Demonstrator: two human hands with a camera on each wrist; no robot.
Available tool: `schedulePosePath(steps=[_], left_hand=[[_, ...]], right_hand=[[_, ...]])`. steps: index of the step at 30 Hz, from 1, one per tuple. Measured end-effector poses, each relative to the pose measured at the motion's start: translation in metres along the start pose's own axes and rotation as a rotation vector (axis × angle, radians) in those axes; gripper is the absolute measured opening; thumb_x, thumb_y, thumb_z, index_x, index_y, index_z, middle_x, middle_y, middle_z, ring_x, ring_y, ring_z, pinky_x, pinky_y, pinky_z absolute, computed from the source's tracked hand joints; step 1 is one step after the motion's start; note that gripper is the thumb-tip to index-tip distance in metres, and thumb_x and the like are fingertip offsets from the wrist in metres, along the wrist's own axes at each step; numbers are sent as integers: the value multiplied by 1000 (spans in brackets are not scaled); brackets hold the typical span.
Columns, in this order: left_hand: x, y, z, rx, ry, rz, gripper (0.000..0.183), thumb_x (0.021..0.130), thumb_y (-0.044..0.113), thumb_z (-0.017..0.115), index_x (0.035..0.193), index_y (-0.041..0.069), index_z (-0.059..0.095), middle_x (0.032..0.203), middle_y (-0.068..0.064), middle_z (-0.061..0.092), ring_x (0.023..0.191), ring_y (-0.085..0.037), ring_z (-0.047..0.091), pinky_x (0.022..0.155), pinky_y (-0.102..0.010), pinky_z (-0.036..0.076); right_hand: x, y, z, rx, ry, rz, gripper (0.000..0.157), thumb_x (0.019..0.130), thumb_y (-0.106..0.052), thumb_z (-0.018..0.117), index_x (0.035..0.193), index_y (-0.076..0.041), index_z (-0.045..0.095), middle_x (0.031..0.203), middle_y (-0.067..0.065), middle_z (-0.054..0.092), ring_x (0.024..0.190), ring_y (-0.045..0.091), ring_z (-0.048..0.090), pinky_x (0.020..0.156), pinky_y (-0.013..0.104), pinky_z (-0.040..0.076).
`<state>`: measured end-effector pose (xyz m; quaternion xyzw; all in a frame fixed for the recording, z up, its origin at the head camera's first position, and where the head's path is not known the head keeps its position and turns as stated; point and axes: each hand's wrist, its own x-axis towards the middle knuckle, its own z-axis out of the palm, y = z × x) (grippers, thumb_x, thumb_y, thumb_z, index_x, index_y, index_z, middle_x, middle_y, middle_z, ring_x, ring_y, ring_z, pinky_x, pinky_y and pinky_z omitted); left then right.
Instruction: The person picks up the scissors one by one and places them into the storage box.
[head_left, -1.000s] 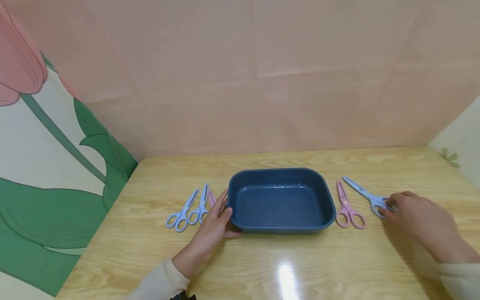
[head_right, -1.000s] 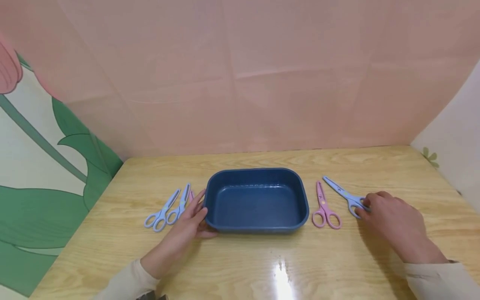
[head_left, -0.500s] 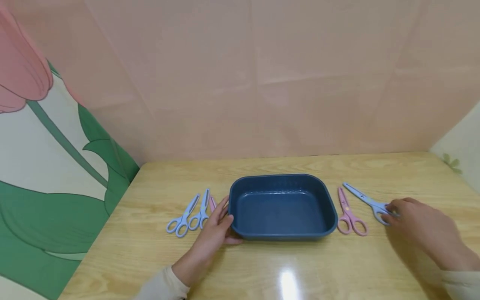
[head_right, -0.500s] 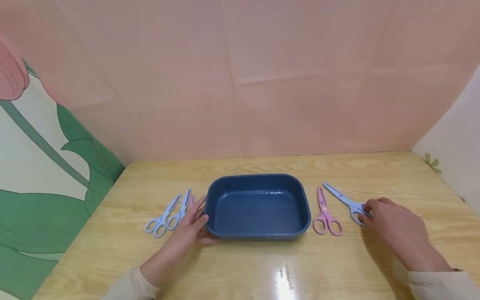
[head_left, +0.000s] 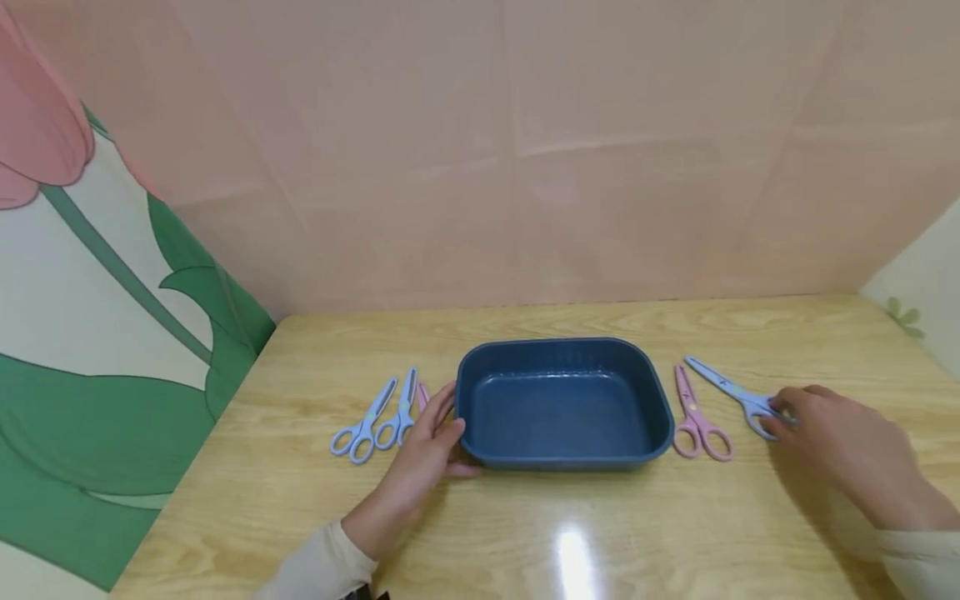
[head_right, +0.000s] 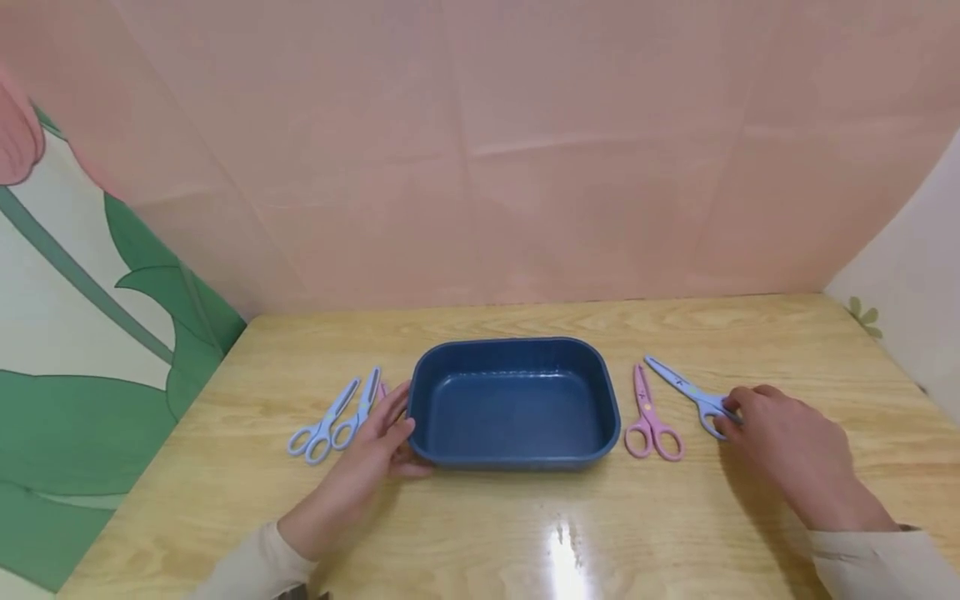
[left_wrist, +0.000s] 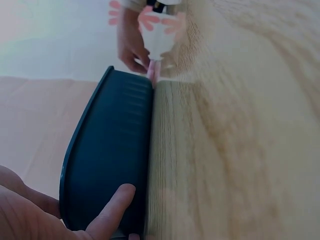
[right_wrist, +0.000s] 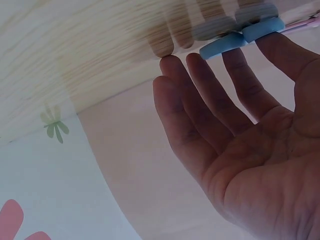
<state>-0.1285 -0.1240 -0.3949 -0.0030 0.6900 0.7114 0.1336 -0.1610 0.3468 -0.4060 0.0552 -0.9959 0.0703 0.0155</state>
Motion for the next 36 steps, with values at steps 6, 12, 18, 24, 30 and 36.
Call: schedulePosePath(steps=[6, 12, 18, 24, 30, 36], left_hand=[[1, 3, 1, -1, 9, 7, 57, 106, 7, 39, 159, 15, 20, 166, -15, 20, 133, -44, 50, 77, -50, 62], [-3, 4, 1, 9, 13, 6, 57, 106, 6, 38, 159, 14, 19, 166, -16, 19, 134, -44, 48, 77, -50, 62], [-1, 3, 0, 3, 28, -6, 57, 106, 7, 41, 159, 14, 21, 166, -14, 21, 135, -41, 48, 77, -48, 62], [1, 1, 0, 4, 21, 5, 57, 106, 8, 41, 159, 13, 20, 165, -15, 22, 138, -40, 45, 77, -47, 62], [0, 0, 0, 3, 13, 5, 57, 107, 10, 41, 159, 15, 20, 165, -14, 22, 137, -39, 47, 78, -47, 62], [1, 0, 0, 3, 12, 10, 57, 107, 9, 41, 159, 15, 21, 166, -13, 22, 140, -39, 44, 78, -47, 62]], right_hand=[[2, 1, -2, -5, -18, 3, 39, 87, -33, 73, 106, 0, 68, 91, 18, 69, 67, 26, 64, 48, 43, 47], [3, 2, 1, -19, 9, -22, 35, 86, -28, 74, 106, 1, 68, 87, 16, 69, 66, 22, 62, 48, 42, 48], [5, 4, 0, -21, 2, -22, 40, 86, -31, 74, 108, 2, 69, 94, 22, 70, 72, 34, 67, 52, 49, 51], [3, 3, 0, -18, 15, -26, 36, 86, -29, 75, 107, 1, 69, 94, 21, 70, 72, 31, 66, 51, 47, 50], [2, 2, 2, -16, 50, -26, 32, 86, -25, 75, 104, 0, 69, 91, 19, 69, 66, 23, 62, 48, 43, 47], [2, 2, 1, -18, 59, -21, 32, 84, -23, 76, 102, 2, 70, 95, 22, 69, 69, 26, 63, 51, 45, 49]])
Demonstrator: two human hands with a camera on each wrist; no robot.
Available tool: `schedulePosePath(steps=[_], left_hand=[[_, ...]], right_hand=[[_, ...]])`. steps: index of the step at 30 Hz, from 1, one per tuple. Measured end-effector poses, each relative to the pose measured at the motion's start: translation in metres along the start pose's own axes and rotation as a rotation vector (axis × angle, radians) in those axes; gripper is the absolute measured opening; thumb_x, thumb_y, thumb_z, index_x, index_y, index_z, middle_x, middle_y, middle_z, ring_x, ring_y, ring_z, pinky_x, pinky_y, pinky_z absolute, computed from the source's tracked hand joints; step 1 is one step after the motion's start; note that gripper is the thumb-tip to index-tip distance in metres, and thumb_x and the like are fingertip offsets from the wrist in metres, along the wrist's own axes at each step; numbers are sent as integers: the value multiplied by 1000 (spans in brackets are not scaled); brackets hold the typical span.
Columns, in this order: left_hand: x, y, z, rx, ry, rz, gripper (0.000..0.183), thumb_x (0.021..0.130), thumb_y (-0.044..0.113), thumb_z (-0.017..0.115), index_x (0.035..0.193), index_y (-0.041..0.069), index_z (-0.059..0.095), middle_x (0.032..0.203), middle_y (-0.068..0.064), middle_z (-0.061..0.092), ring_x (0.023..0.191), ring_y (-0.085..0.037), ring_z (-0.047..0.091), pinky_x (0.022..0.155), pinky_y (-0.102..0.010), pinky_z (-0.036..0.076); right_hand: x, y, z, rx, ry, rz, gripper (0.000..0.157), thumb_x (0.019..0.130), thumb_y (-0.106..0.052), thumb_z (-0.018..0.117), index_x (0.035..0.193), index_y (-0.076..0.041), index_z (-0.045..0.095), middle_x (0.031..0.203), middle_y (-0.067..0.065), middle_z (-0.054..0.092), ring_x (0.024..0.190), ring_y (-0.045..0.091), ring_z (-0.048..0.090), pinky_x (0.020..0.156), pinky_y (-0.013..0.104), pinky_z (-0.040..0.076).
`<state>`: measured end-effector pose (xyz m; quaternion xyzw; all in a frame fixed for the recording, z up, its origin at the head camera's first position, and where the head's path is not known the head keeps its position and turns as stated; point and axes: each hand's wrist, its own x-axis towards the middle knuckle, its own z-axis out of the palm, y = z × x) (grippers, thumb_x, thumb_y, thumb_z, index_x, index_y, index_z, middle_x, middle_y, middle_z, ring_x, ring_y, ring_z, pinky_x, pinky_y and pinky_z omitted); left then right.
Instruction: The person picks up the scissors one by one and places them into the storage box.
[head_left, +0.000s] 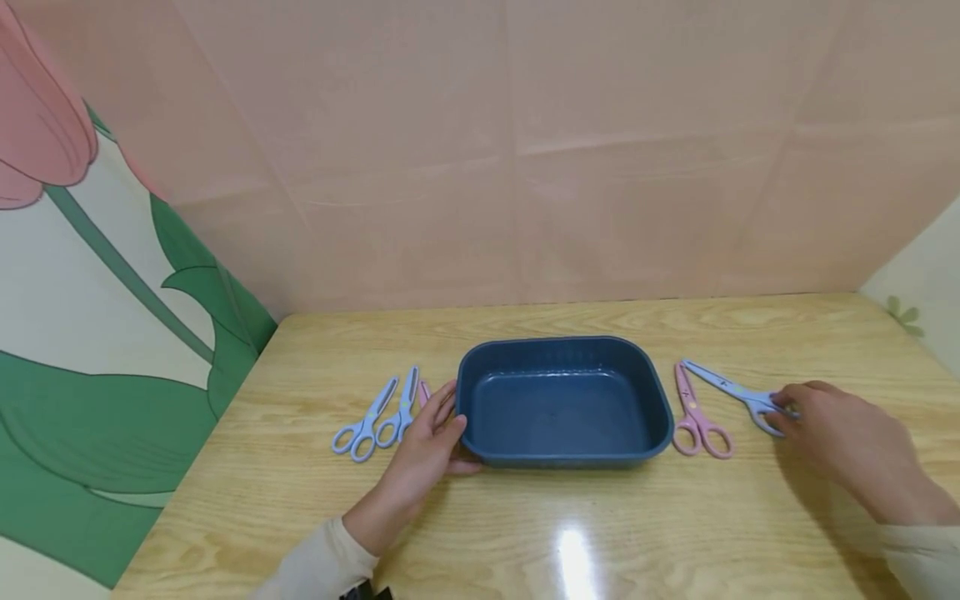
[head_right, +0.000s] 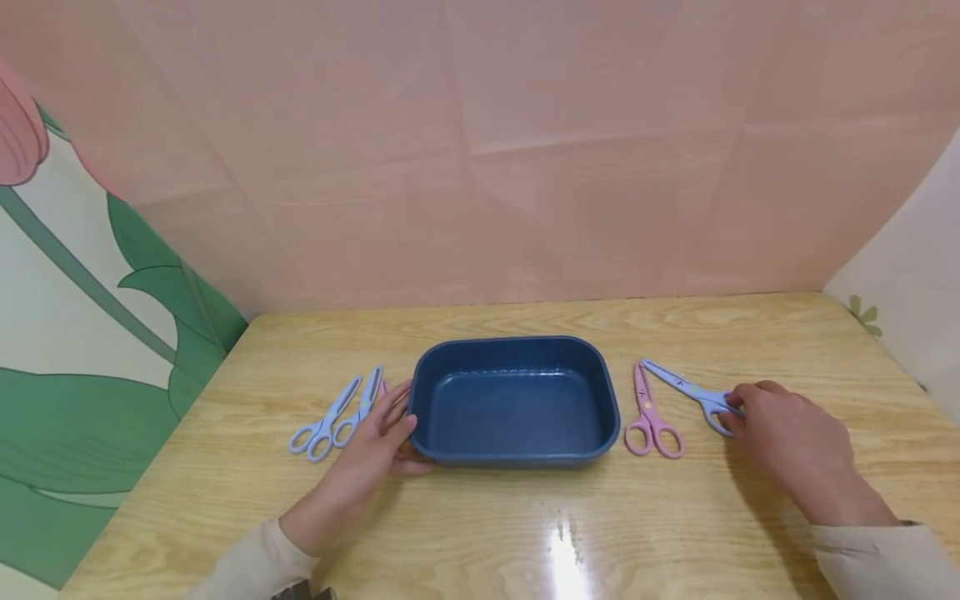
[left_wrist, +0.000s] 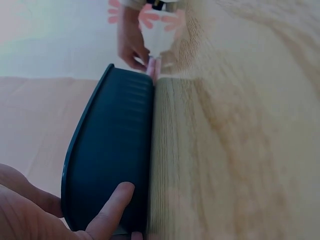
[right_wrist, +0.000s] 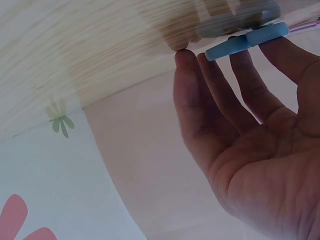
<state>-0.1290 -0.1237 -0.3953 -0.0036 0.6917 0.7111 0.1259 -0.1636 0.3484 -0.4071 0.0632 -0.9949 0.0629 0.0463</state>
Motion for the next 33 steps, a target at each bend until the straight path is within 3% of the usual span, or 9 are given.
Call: schedulePosePath(steps=[5, 13, 19, 26, 33], left_hand=[[0, 1, 0, 6, 4, -3, 57, 107, 9, 41, 159, 14, 20, 166, -12, 22, 137, -39, 47, 78, -47, 62], [0, 1, 0, 12, 4, -1, 57, 106, 8, 41, 159, 14, 20, 166, -13, 22, 132, -40, 51, 77, -47, 62], [0, 1, 0, 16, 3, 7, 57, 106, 8, 41, 159, 13, 20, 166, -14, 22, 129, -41, 55, 76, -47, 62], [-3, 2, 0, 34, 0, 27, 57, 106, 8, 42, 159, 11, 20, 165, -16, 21, 130, -42, 53, 75, -48, 62], [-1, 1, 0, 43, 1, 20, 57, 106, 9, 42, 159, 12, 20, 166, -14, 21, 128, -41, 55, 77, -47, 62]], right_hand=[[1, 0, -3, 23, 6, 8, 36, 83, -23, 77, 104, 5, 69, 101, 30, 66, 78, 39, 66, 56, 50, 52], [3, -1, -3, 116, 132, -12, 29, 85, -16, 77, 100, 5, 65, 98, 30, 66, 79, 45, 65, 58, 54, 49], [2, -1, -2, 134, 174, -29, 28, 86, -12, 75, 105, 6, 65, 113, 38, 58, 88, 53, 62, 66, 61, 48], [2, -2, -1, 133, 239, -50, 26, 84, -8, 75, 105, 5, 67, 117, 38, 56, 91, 51, 64, 68, 63, 48], [2, -3, -4, 168, 217, -11, 33, 83, -17, 79, 104, 6, 70, 120, 34, 55, 100, 51, 58, 75, 63, 45]])
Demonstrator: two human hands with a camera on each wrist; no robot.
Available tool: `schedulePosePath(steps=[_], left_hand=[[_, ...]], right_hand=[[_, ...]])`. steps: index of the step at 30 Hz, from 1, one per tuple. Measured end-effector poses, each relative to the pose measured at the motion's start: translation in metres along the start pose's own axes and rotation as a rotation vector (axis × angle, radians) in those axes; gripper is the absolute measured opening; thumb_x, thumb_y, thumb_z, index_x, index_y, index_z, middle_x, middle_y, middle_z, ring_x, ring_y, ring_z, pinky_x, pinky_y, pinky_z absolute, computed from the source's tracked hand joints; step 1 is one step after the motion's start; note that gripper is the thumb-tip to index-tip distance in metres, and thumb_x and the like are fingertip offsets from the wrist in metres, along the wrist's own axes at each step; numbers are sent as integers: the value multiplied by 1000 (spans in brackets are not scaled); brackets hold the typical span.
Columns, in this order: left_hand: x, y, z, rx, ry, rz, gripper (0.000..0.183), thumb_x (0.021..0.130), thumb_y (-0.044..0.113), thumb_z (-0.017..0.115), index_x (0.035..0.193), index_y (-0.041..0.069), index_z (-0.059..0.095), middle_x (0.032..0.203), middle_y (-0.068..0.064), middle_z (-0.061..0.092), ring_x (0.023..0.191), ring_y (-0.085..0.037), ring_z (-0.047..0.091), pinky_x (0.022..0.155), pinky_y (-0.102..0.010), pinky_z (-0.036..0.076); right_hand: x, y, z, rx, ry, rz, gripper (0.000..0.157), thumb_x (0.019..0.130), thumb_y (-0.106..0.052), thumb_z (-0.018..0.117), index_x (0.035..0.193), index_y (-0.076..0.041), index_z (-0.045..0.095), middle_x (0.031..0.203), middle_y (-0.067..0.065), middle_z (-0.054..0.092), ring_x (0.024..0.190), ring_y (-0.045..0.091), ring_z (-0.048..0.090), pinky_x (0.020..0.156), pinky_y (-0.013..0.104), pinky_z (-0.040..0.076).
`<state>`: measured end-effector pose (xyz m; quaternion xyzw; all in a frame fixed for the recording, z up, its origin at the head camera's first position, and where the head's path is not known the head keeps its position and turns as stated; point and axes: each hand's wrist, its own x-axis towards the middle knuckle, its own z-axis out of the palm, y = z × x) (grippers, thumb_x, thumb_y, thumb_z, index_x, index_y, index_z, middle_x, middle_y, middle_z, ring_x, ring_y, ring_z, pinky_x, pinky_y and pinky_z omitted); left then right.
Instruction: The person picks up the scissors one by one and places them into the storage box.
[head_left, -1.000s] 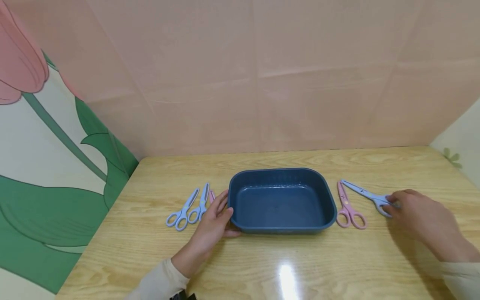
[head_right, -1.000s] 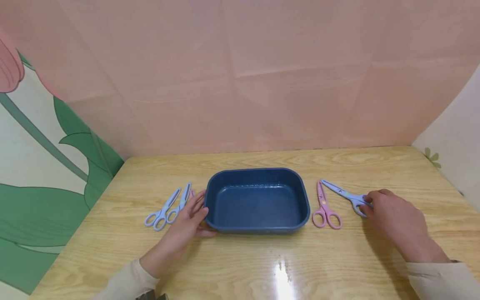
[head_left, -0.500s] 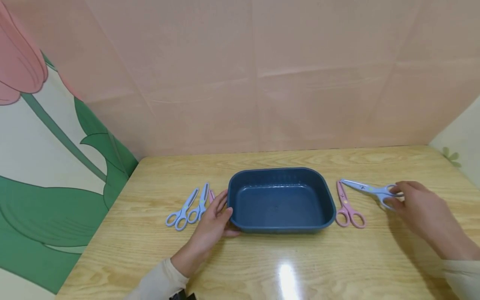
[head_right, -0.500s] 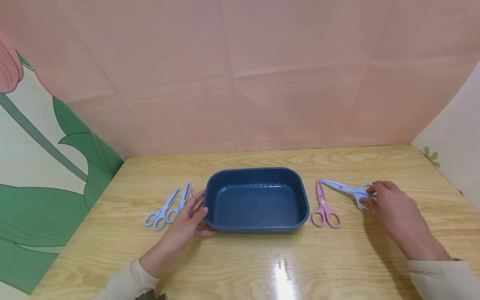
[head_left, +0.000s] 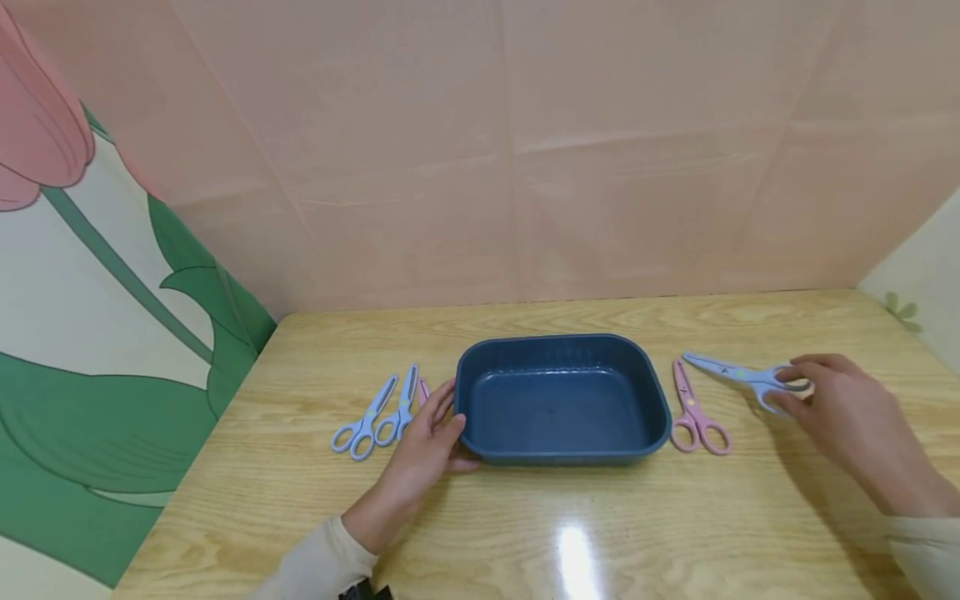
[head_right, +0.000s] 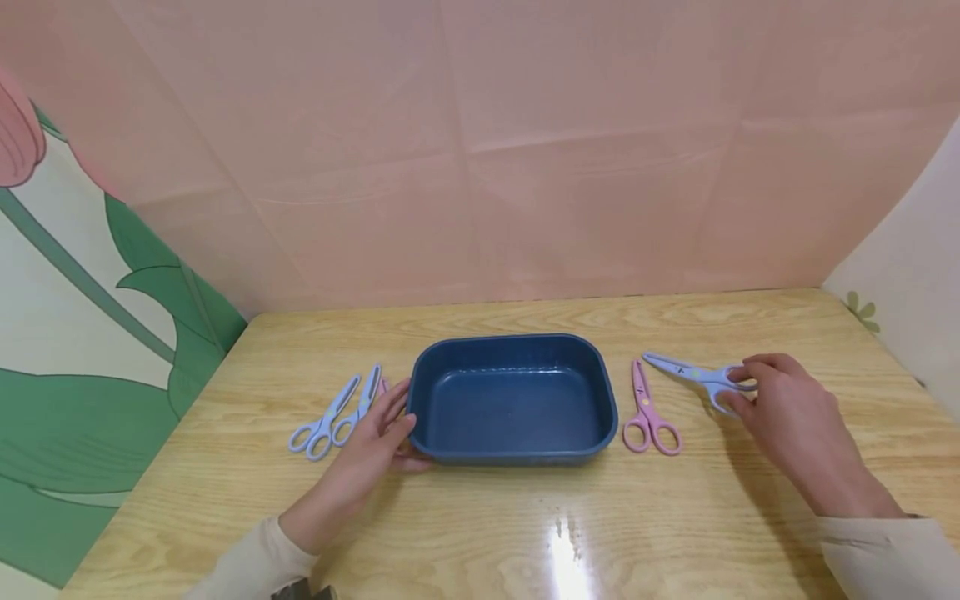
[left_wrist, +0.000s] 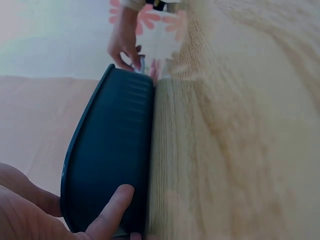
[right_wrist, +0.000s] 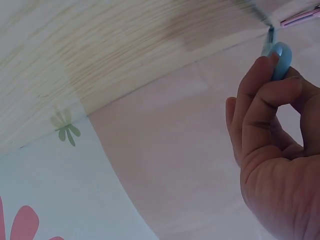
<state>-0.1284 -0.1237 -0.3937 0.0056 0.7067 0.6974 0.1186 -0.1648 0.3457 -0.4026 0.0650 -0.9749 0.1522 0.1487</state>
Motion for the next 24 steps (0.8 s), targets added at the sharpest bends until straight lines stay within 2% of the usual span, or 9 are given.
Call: schedulePosePath(steps=[4, 8, 11, 15, 17, 24], left_hand=[[1, -1, 0, -1, 5, -1, 57, 106, 8, 42, 159, 13, 20, 166, -13, 21, 129, -40, 54, 76, -47, 62], [2, -2, 0, 1, 6, 6, 57, 106, 8, 42, 159, 13, 21, 166, -13, 22, 127, -40, 56, 75, -47, 62], [3, -2, 0, 1, 1, 8, 57, 106, 8, 42, 159, 13, 21, 166, -13, 22, 125, -40, 58, 75, -46, 63], [5, -2, 0, -2, -10, 14, 57, 106, 8, 41, 159, 13, 21, 166, -12, 22, 121, -41, 61, 75, -46, 63], [5, -3, 0, -1, -13, 18, 57, 106, 8, 41, 159, 13, 20, 166, -12, 22, 121, -40, 60, 74, -45, 63], [1, -2, -1, 11, -10, 10, 57, 107, 8, 41, 159, 13, 19, 166, -13, 19, 132, -40, 51, 77, -46, 62]], right_hand=[[0, 0, -1, -11, -22, 12, 36, 82, -20, 80, 105, 5, 71, 123, 34, 53, 104, 52, 57, 79, 64, 43], [0, 1, -2, -28, -10, -7, 33, 79, -20, 82, 102, 2, 74, 122, 31, 58, 102, 47, 61, 76, 58, 46], [1, 2, -4, -39, 6, -20, 31, 76, -20, 83, 99, 0, 76, 118, 26, 65, 88, 28, 70, 69, 50, 49], [3, 2, -7, -75, 12, -33, 30, 73, -21, 86, 94, -2, 78, 112, 24, 69, 72, 19, 69, 58, 39, 51], [2, 1, -8, -91, 0, -37, 30, 73, -21, 86, 93, -1, 78, 111, 25, 69, 73, 29, 70, 56, 39, 51], [2, 2, -6, -82, -19, -25, 31, 73, -23, 85, 96, -3, 78, 112, 27, 69, 81, 38, 71, 55, 41, 50]])
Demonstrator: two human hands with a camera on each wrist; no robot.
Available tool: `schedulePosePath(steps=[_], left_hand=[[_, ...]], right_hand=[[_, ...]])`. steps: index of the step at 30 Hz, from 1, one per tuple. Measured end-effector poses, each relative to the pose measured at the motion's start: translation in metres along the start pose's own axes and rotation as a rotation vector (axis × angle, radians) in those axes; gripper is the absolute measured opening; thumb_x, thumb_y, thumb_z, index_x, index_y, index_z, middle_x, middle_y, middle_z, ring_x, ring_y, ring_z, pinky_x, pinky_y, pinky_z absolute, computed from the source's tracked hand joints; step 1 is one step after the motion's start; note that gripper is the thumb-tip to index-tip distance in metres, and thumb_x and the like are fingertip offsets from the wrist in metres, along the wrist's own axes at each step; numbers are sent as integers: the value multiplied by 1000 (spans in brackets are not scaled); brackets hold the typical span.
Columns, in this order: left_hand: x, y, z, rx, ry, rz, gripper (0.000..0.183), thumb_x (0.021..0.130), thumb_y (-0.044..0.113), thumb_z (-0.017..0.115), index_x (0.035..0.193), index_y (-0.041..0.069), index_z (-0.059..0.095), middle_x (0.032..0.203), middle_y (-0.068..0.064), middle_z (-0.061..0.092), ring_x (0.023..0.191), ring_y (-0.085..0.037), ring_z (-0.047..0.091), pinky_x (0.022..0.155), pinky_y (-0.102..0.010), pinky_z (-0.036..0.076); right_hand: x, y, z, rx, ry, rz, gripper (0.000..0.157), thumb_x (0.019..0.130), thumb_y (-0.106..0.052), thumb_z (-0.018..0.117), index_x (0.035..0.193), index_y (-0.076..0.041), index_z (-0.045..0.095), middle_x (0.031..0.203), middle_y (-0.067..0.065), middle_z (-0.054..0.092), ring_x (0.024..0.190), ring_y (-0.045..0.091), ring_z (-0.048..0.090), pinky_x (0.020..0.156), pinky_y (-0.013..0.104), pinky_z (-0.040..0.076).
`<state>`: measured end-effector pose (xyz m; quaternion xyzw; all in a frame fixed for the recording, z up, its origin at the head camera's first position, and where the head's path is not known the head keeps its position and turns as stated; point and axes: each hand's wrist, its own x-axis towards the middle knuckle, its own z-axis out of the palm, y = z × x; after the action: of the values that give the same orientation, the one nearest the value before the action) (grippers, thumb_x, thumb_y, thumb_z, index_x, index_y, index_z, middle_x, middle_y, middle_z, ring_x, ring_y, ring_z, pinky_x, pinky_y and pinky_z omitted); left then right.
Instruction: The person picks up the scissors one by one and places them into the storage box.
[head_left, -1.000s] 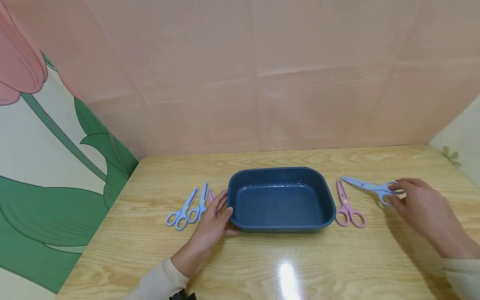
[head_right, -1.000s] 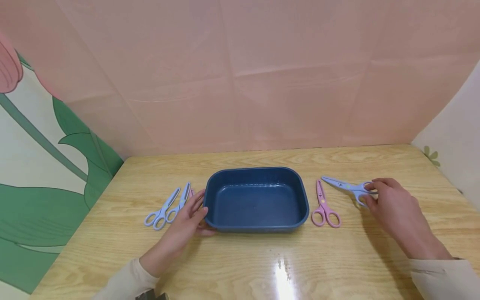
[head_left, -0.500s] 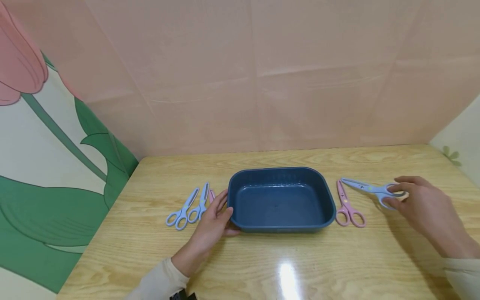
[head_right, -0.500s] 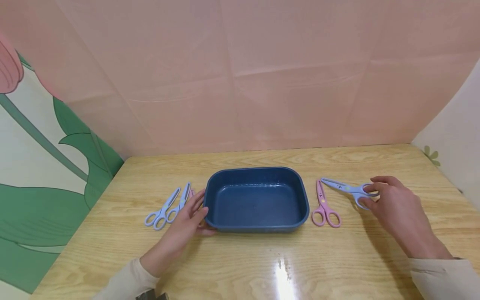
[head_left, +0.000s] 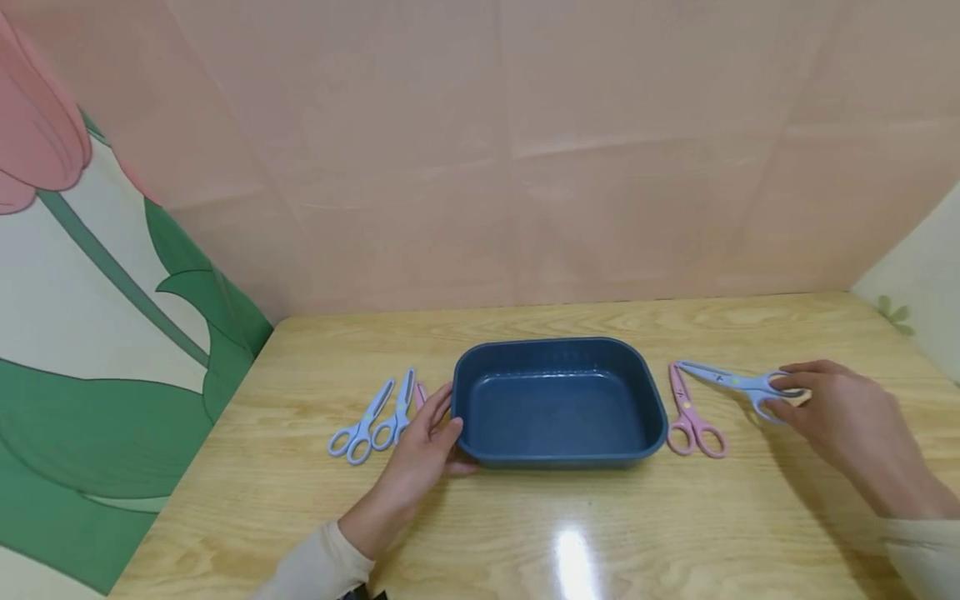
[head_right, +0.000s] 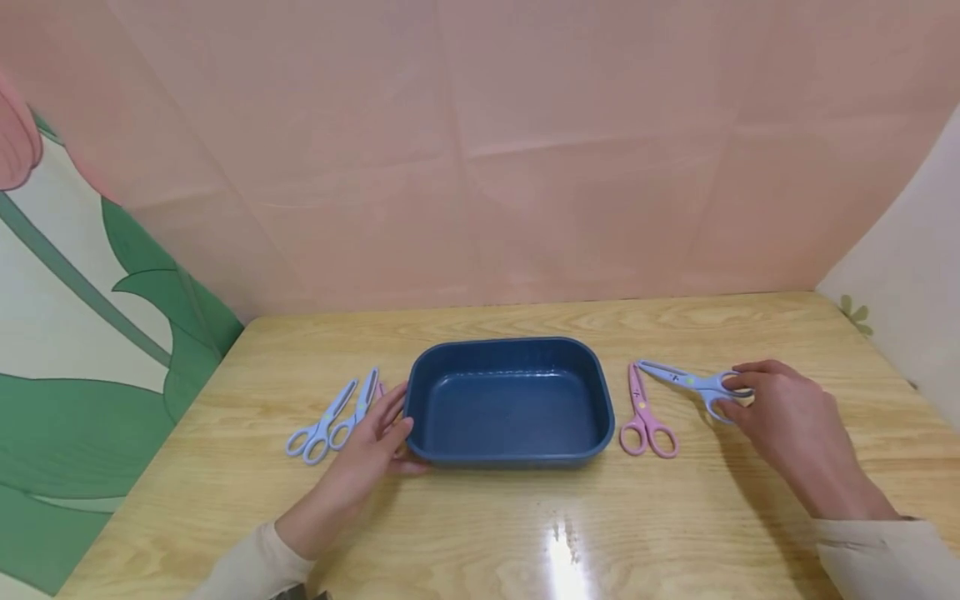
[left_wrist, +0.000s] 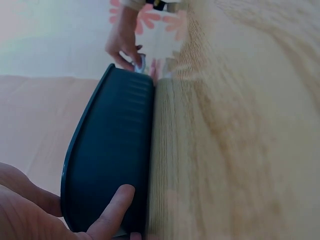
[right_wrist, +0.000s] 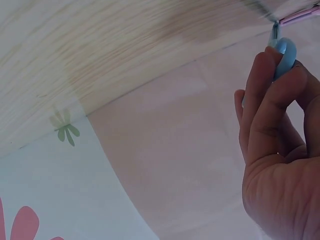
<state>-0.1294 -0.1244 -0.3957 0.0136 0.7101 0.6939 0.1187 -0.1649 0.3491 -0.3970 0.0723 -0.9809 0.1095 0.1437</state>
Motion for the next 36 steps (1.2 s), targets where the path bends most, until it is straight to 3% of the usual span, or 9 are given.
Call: schedulePosePath(steps=[7, 13, 15, 22, 29, 36], left_hand=[[0, 0, 0, -8, -4, 3, 57, 107, 9, 41, 159, 13, 18, 166, -13, 19, 132, -41, 51, 77, -47, 62], [1, 0, 0, -12, -10, 2, 58, 107, 8, 40, 159, 12, 18, 166, -13, 19, 131, -41, 52, 77, -46, 62], [1, 0, 1, -12, -10, 3, 58, 106, 8, 40, 159, 11, 18, 166, -14, 19, 131, -41, 52, 77, -47, 62], [0, 0, 0, -8, -4, -1, 58, 106, 8, 40, 159, 11, 18, 166, -14, 19, 130, -41, 53, 77, -47, 62], [0, 0, -1, -3, -5, -2, 58, 106, 9, 41, 159, 12, 18, 166, -13, 19, 132, -41, 52, 77, -46, 62], [1, -1, -1, -10, -5, -6, 58, 107, 9, 41, 159, 12, 18, 167, -13, 18, 135, -41, 49, 77, -47, 62]], right_hand=[[0, -1, 0, -10, -2, -3, 32, 74, -24, 85, 95, -2, 78, 112, 28, 68, 75, 32, 72, 56, 41, 51], [-1, -1, 0, -32, 7, -14, 31, 74, -23, 84, 94, -1, 78, 111, 26, 70, 86, 39, 70, 60, 44, 52], [0, -1, -1, -29, 1, -2, 32, 73, -24, 85, 94, -1, 78, 108, 25, 71, 83, 38, 70, 57, 41, 50], [2, -4, -5, 40, -16, 33, 38, 76, -32, 84, 98, -2, 77, 81, 13, 77, 60, 17, 65, 48, 32, 44], [0, -5, -8, 75, 36, 41, 35, 77, -31, 84, 100, -5, 78, 87, 15, 77, 53, -13, 48, 44, 23, 35], [4, -3, -14, 52, 71, 13, 38, 75, -32, 85, 100, -4, 77, 82, 9, 78, 53, -9, 54, 44, 22, 34]])
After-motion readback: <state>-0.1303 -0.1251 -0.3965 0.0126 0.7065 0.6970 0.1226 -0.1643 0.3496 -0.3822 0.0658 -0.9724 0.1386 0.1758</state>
